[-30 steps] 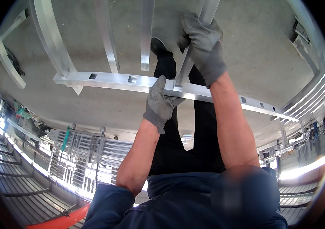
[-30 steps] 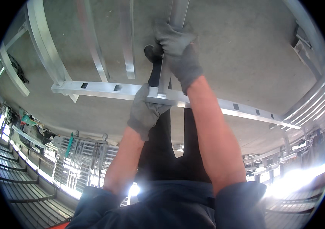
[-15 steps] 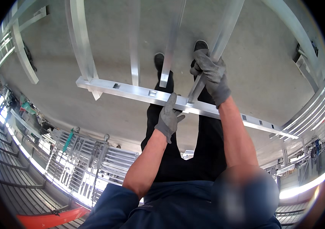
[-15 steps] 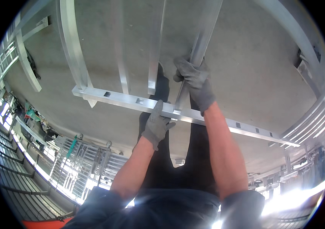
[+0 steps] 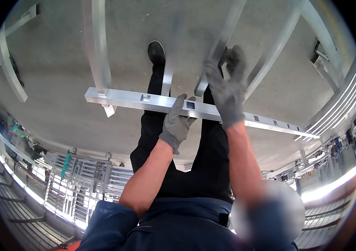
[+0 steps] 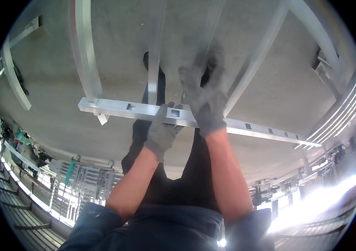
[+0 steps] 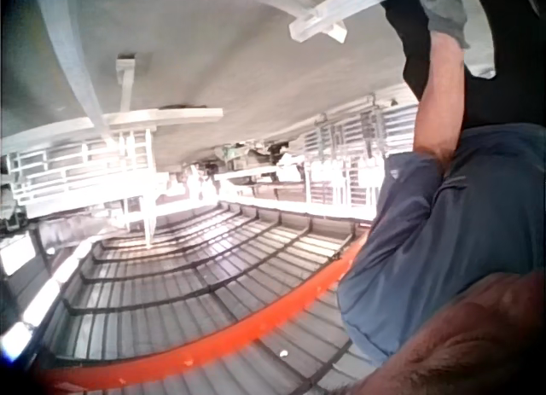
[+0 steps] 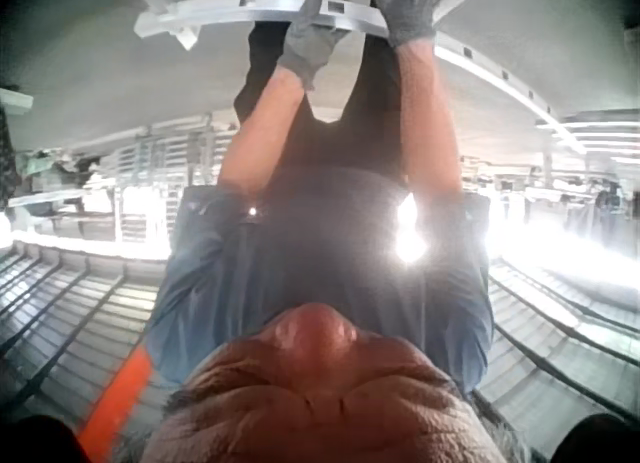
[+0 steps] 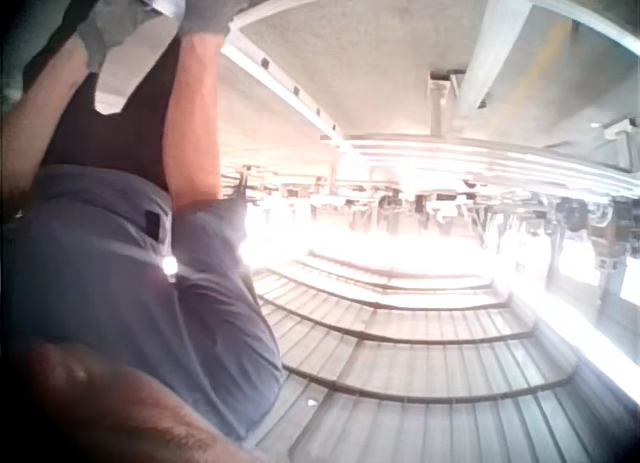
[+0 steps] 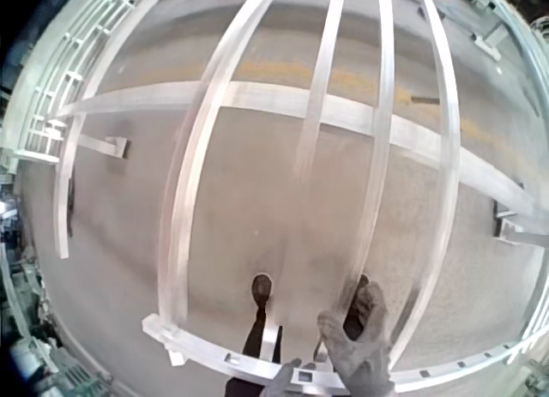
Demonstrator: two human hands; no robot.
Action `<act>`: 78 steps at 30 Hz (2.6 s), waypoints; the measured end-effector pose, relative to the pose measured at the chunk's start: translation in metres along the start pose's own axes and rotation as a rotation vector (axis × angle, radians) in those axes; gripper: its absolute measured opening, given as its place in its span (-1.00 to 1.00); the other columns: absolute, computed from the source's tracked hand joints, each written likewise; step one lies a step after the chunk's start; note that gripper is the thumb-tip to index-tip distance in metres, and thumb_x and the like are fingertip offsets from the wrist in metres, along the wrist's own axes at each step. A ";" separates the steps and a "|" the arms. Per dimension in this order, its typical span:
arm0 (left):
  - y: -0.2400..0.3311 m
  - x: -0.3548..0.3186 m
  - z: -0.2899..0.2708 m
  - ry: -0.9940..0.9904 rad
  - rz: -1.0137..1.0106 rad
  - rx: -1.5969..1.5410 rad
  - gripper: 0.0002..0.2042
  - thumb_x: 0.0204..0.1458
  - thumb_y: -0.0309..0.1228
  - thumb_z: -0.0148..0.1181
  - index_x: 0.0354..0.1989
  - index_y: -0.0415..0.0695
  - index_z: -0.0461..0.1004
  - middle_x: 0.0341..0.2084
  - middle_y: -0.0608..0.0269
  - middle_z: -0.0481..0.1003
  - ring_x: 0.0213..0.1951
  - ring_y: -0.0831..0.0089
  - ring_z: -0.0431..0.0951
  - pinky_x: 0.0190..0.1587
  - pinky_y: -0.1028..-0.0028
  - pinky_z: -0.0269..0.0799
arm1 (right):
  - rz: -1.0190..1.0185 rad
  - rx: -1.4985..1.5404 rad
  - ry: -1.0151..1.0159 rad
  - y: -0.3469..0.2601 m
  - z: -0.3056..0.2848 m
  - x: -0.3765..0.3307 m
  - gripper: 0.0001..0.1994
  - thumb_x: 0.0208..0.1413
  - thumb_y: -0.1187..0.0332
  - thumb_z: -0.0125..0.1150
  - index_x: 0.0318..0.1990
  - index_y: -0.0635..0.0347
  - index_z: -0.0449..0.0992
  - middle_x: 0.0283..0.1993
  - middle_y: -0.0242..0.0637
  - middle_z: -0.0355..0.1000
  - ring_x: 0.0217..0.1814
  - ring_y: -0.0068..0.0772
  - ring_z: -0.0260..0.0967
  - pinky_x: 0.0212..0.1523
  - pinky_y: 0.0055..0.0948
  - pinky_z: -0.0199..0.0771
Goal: The person assembles a white metal frame by hand, picking up long bars and cross pieces from the floor and inserting them into slots on a larger frame. The person repeatedly lifts, aligns, and secures components while moving around the workshop floor.
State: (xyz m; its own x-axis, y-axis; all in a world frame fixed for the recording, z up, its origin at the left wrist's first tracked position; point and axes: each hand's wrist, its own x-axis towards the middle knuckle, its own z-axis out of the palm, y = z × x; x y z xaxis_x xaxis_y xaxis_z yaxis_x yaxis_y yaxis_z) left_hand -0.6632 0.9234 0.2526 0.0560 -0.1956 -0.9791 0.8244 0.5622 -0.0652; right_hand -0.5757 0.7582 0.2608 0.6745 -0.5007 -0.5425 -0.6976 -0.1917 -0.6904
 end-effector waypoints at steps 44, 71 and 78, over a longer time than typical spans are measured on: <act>-0.016 0.025 -0.027 -0.224 0.037 -0.127 -0.41 0.31 -0.14 0.10 0.37 -0.30 0.22 0.22 0.14 0.42 0.24 0.34 0.43 0.30 0.30 0.33 | 0.494 0.549 -0.159 0.019 0.049 -0.016 -0.85 0.26 0.35 0.23 -0.22 0.27 0.48 -0.48 -0.43 0.27 -0.52 -0.59 0.19 -0.49 -0.46 0.34; -0.025 0.034 -0.035 -0.239 0.094 -0.165 -0.59 0.35 -0.25 0.07 0.27 -0.21 0.35 0.16 0.18 0.40 0.21 0.36 0.41 0.26 0.32 0.35 | 0.506 0.552 -0.127 0.013 0.045 -0.024 -0.84 0.22 0.33 0.26 -0.26 0.23 0.47 -0.49 -0.44 0.26 -0.51 -0.58 0.20 -0.49 -0.45 0.29; -0.022 0.035 -0.030 -0.221 0.102 -0.167 -0.52 0.32 -0.12 0.08 0.22 -0.25 0.37 0.09 0.15 0.49 0.17 0.29 0.47 0.27 0.22 0.35 | 0.499 0.653 -0.157 0.029 0.052 -0.015 -0.82 0.20 0.32 0.29 -0.21 0.24 0.48 -0.50 -0.43 0.28 -0.52 -0.58 0.21 -0.50 -0.46 0.30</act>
State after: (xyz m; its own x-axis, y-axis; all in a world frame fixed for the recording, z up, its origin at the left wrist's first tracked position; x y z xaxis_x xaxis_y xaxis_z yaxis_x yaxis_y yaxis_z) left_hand -0.6962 0.9281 0.2141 0.2701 -0.2912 -0.9177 0.7050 0.7090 -0.0175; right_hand -0.5936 0.8041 0.2238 0.3832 -0.2645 -0.8850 -0.6753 0.5734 -0.4639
